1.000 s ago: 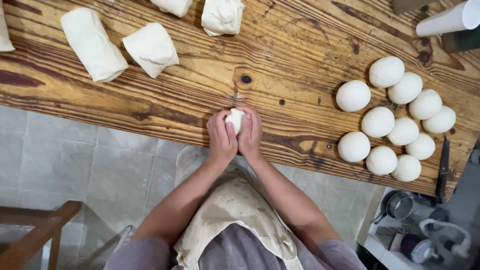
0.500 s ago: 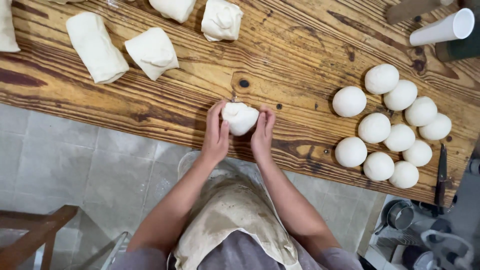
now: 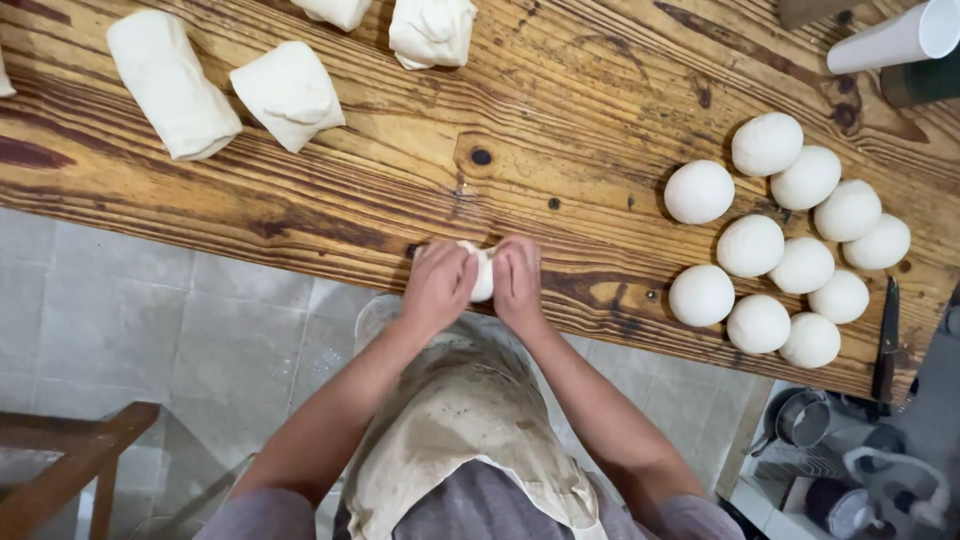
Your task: Shaping pre-cut dough pieces into smooth balls on a wooden surface.
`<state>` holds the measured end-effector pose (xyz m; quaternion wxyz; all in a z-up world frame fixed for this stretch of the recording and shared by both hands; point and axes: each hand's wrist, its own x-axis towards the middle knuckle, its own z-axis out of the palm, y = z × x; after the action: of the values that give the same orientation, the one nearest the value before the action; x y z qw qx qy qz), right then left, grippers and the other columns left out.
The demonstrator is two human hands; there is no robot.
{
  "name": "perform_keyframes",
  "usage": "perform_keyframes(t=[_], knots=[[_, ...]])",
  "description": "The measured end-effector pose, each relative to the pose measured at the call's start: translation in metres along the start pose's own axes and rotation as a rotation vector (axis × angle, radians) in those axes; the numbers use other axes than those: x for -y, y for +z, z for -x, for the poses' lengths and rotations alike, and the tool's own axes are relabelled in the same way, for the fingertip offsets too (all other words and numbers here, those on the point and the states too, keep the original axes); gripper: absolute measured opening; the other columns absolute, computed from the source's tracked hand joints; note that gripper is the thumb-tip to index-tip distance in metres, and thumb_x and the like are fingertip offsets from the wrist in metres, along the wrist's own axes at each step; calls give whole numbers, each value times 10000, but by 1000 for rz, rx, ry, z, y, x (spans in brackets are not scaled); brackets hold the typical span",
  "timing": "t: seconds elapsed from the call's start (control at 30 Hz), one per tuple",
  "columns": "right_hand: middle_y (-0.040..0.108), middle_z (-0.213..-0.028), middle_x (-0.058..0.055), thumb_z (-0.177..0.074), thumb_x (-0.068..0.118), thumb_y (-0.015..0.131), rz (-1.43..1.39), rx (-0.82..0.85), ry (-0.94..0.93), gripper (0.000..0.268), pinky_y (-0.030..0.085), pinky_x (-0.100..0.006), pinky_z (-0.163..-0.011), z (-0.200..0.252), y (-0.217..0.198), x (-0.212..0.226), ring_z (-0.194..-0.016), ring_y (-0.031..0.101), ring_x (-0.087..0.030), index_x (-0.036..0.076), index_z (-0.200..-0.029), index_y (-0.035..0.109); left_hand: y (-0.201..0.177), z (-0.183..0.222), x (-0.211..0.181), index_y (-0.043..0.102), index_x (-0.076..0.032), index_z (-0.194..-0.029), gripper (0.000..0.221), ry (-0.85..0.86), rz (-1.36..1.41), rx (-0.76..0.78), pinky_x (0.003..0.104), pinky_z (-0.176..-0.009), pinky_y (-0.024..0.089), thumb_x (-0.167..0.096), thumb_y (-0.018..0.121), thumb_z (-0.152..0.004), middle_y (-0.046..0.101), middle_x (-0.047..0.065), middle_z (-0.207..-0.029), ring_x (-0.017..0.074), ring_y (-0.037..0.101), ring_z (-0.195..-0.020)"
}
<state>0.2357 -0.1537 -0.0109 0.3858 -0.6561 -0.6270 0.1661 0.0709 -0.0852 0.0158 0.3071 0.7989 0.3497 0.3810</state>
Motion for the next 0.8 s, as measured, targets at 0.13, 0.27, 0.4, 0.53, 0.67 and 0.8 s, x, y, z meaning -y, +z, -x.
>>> perform_keyframes(t=[0.13, 0.27, 0.4, 0.53, 0.67, 0.8], knots=[[649, -1167, -80, -1097, 470, 233, -156, -51, 113, 529, 412, -441, -1010, -44, -3, 41, -1131, 616, -310, 136, -1161, 639, 5, -23, -11, 531, -87, -1201, 305, -185, 21, -43, 468, -890, 446, -286, 324, -1099, 539, 102, -1082, 346, 599, -1012], [644, -879, -16, -1040, 397, 491, 5, -97, -62, 314, 444, -417, -871, -26, 8, 9, -894, 634, -277, 170, -904, 659, 8, -18, 0, 549, -130, -978, 270, -167, -39, 72, 439, -778, 436, -276, 353, -1092, 499, 50, -867, 310, 579, -815], [683, -934, -92, -1002, 344, 578, -578, -356, 717, 272, 541, -427, -782, -65, 1, 67, -872, 689, -299, 78, -970, 629, -24, -41, -16, 608, -68, -1134, 284, -361, 356, -46, 478, -921, 475, -198, 358, -1098, 599, 141, -1062, 372, 623, -1037], [533, -993, -42, -1085, 242, 397, -770, -349, 751, 308, 437, -329, -965, -33, 19, 3, -1012, 536, -189, 46, -1011, 623, -22, -54, -35, 481, 18, -1400, 394, -325, 394, -176, 540, -1079, 422, -203, 322, -1116, 531, 253, -1278, 470, 537, -1242], [413, -1423, -357, -1111, 190, 253, -559, -121, 453, 402, 331, -656, -1115, -68, -2, 49, -1334, 425, -558, 5, -1464, 304, 9, -59, -15, 366, 84, -1464, 460, -348, 326, -212, 604, -1097, 390, -211, 385, -1111, 473, 323, -1321, 522, 502, -1260], [492, -1286, -174, -1128, 330, 271, -258, -165, 117, 425, 369, -506, -1107, -76, 10, 46, -1269, 478, -384, 33, -1318, 508, 18, -61, 3, 449, 59, -1362, 406, -228, 241, -215, 555, -994, 453, -241, 314, -1124, 538, 281, -1182, 510, 561, -1116]])
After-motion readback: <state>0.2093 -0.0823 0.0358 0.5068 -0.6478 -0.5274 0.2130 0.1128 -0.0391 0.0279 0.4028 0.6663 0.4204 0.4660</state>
